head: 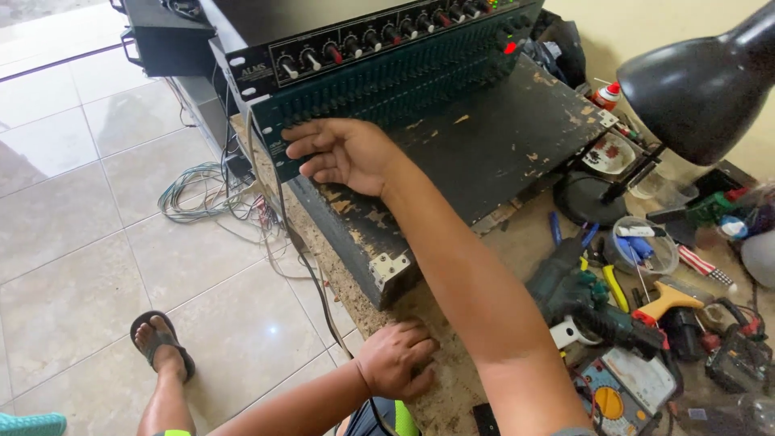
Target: The person is setting up and tuning an audio mixer at a repair bench, which involves plugging in cables and adjusting various front-panel controls like knobs and sliders.
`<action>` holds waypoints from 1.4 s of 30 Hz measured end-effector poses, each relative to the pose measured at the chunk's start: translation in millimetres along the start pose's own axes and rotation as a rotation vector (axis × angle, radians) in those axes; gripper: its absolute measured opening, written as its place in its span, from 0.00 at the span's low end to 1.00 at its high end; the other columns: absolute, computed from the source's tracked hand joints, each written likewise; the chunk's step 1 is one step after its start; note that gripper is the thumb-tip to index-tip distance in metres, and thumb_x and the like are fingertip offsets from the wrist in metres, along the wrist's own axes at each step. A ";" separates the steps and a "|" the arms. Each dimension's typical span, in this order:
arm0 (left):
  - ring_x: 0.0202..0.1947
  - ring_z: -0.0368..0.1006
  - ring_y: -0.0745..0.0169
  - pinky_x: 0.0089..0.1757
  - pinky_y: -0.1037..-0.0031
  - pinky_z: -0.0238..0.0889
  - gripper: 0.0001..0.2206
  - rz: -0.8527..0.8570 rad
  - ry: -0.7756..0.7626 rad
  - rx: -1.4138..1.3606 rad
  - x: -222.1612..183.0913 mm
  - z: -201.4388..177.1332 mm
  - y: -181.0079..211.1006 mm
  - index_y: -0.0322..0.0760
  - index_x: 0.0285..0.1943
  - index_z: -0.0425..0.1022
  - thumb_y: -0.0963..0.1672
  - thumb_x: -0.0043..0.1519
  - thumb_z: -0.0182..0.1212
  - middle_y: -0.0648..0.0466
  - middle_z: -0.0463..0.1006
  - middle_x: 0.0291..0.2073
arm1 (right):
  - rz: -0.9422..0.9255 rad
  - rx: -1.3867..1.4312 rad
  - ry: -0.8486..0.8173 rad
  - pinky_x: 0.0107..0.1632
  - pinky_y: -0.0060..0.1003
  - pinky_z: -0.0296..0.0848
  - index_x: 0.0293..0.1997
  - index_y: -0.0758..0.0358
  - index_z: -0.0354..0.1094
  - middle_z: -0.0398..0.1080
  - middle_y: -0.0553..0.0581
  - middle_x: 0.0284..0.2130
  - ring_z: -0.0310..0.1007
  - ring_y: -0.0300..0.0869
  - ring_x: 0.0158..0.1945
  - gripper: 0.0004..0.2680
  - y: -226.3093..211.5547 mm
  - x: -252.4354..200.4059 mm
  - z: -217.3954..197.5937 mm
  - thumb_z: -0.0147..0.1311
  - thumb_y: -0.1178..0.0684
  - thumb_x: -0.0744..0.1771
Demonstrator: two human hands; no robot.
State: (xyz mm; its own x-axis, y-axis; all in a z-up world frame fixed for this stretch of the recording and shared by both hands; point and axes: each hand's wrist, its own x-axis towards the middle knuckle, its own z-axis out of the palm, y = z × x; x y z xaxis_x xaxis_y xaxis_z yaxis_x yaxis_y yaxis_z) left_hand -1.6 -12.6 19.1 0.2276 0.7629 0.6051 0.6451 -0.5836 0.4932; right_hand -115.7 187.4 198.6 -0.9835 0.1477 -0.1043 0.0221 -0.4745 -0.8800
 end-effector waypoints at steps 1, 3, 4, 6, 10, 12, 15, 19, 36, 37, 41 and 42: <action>0.30 0.69 0.38 0.32 0.52 0.67 0.13 0.005 -0.007 -0.002 0.3 -0.2 0.1 0.29 0.41 0.72 0.47 0.64 0.52 0.41 0.72 0.30 | -0.007 0.003 0.005 0.31 0.30 0.77 0.61 0.76 0.67 0.79 0.64 0.41 0.81 0.44 0.32 0.16 -3.5 -4.0 3.9 0.43 0.59 0.67; 0.31 0.68 0.38 0.30 0.52 0.63 0.13 0.001 -0.016 0.006 0.5 -1.5 -0.2 0.30 0.44 0.71 0.47 0.65 0.51 0.42 0.70 0.31 | 0.019 -0.116 0.036 0.32 0.33 0.78 0.63 0.74 0.66 0.77 0.67 0.45 0.81 0.46 0.34 0.18 -10.3 -10.7 12.5 0.42 0.57 0.67; 0.31 0.68 0.38 0.30 0.52 0.63 0.13 0.007 -0.022 0.006 1.0 -1.3 1.7 0.30 0.44 0.71 0.47 0.65 0.51 0.42 0.70 0.31 | 0.012 -0.114 0.040 0.32 0.33 0.78 0.63 0.74 0.66 0.77 0.67 0.45 0.81 0.46 0.34 0.18 -21.1 -22.9 17.0 0.42 0.57 0.67; 0.28 0.66 0.41 0.27 0.54 0.60 0.11 -0.022 -0.032 0.008 3.1 -3.0 3.3 0.31 0.39 0.71 0.46 0.64 0.53 0.44 0.69 0.28 | 0.096 -0.423 0.274 0.32 0.33 0.74 0.51 0.69 0.71 0.77 0.66 0.39 0.78 0.46 0.30 0.12 -44.2 -45.4 26.8 0.47 0.52 0.68; 0.29 0.66 0.40 0.28 0.54 0.60 0.10 0.003 0.001 -0.003 7.4 -5.5 4.6 0.31 0.41 0.71 0.45 0.65 0.51 0.44 0.68 0.28 | -0.049 -0.408 0.655 0.33 0.37 0.78 0.44 0.66 0.72 0.78 0.63 0.36 0.82 0.50 0.35 0.10 -78.9 -66.4 -42.4 0.48 0.53 0.65; 0.29 0.66 0.40 0.30 0.54 0.61 0.11 -0.010 -0.019 -0.024 7.4 -6.0 5.5 0.31 0.41 0.71 0.45 0.66 0.50 0.43 0.68 0.29 | -0.083 -0.299 0.856 0.40 0.41 0.78 0.52 0.63 0.70 0.75 0.59 0.38 0.80 0.51 0.40 0.13 -91.9 -75.4 -78.7 0.41 0.52 0.68; 0.30 0.67 0.41 0.30 0.55 0.63 0.11 -0.013 -0.017 -0.012 5.6 -4.0 4.0 0.31 0.40 0.72 0.45 0.66 0.50 0.43 0.69 0.29 | -0.089 -0.230 0.809 0.35 0.38 0.77 0.58 0.65 0.69 0.74 0.60 0.37 0.81 0.51 0.39 0.15 -95.8 -67.5 -116.5 0.46 0.49 0.69; 0.26 0.65 0.42 0.27 0.56 0.60 0.10 -0.027 -0.008 -0.006 8.0 -5.5 6.0 0.32 0.38 0.71 0.45 0.66 0.50 0.45 0.67 0.27 | -0.071 -0.286 0.671 0.36 0.41 0.73 0.61 0.65 0.66 0.73 0.59 0.36 0.79 0.53 0.38 0.18 -99.2 -57.3 -129.1 0.33 0.59 0.67; 0.28 0.66 0.42 0.27 0.56 0.60 0.10 0.006 -0.009 -0.042 7.2 -6.1 2.7 0.32 0.42 0.71 0.45 0.66 0.49 0.46 0.68 0.28 | -0.180 -0.359 0.752 0.36 0.43 0.82 0.45 0.60 0.66 0.73 0.61 0.37 0.80 0.51 0.38 0.07 -97.2 -52.8 -123.1 0.39 0.61 0.69; 0.28 0.66 0.42 0.27 0.56 0.60 0.10 0.005 -0.006 -0.042 7.6 -6.8 3.3 0.32 0.42 0.71 0.45 0.66 0.49 0.46 0.68 0.28 | -0.178 -0.361 0.751 0.36 0.43 0.82 0.45 0.60 0.66 0.73 0.61 0.37 0.80 0.51 0.38 0.07 -96.5 -54.1 -120.3 0.39 0.61 0.69; 0.26 0.64 0.43 0.26 0.57 0.58 0.10 0.005 0.015 -0.040 9.9 -8.1 5.9 0.31 0.39 0.71 0.44 0.65 0.49 0.46 0.67 0.26 | -0.112 -0.401 0.735 0.40 0.42 0.77 0.54 0.64 0.70 0.74 0.60 0.42 0.80 0.50 0.43 0.14 -95.6 -58.1 -105.4 0.40 0.50 0.70; 0.25 0.64 0.44 0.26 0.57 0.58 0.09 0.006 0.022 -0.040 10.4 -8.4 6.6 0.32 0.38 0.70 0.44 0.65 0.49 0.46 0.67 0.25 | -0.100 -0.416 0.720 0.42 0.43 0.78 0.57 0.66 0.70 0.74 0.61 0.43 0.78 0.50 0.44 0.15 -95.6 -58.8 -101.0 0.41 0.49 0.70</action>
State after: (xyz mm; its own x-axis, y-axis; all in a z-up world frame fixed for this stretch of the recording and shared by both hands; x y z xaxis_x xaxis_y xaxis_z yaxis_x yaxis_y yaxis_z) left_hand -1.1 -10.9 33.9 0.2149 0.7537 0.6211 0.6137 -0.5989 0.5144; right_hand -41.8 311.7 242.1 -0.6328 0.7571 -0.1626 0.1440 -0.0912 -0.9854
